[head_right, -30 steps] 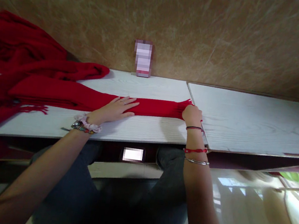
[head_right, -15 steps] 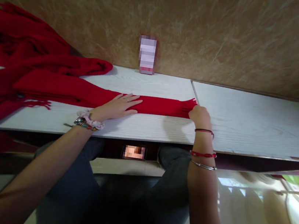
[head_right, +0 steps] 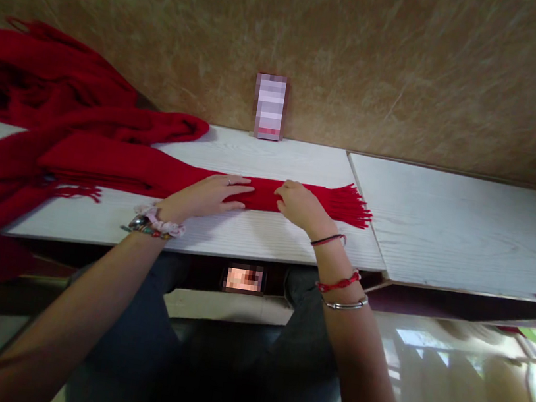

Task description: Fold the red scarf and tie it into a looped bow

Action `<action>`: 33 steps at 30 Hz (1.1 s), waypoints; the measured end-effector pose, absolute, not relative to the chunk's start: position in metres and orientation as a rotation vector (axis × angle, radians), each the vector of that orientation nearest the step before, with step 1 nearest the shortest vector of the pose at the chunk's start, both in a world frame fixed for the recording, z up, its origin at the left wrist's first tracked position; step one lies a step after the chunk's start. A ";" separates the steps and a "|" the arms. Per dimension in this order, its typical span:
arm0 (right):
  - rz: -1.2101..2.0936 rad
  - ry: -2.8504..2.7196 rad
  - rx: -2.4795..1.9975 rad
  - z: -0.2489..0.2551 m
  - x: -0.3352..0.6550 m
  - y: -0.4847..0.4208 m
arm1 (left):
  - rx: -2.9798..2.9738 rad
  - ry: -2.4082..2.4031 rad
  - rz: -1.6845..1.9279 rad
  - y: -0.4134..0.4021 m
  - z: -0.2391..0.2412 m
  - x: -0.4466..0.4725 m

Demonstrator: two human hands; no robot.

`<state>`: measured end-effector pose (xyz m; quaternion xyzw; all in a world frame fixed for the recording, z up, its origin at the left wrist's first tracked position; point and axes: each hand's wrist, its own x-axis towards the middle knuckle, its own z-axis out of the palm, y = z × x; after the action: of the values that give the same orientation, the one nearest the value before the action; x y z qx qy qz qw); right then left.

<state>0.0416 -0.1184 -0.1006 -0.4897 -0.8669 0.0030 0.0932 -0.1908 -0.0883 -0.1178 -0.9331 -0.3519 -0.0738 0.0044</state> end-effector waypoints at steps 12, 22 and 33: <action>0.074 -2.520 -1.377 -0.107 0.083 -0.137 | -2.801 -1.069 -0.210 -0.091 -0.109 -0.198; -0.055 -2.451 -1.467 -0.109 0.081 -0.134 | -2.696 -1.111 -0.372 -0.102 -0.099 -0.195; 0.175 -2.435 -1.255 -0.121 0.103 -0.128 | -2.869 -1.097 -0.073 -0.109 -0.104 -0.194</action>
<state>0.1028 -0.1283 -0.1210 -0.4482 -0.8697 0.0623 0.1970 -0.1943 -0.1086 -0.1043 -0.9333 -0.3567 -0.0237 0.0345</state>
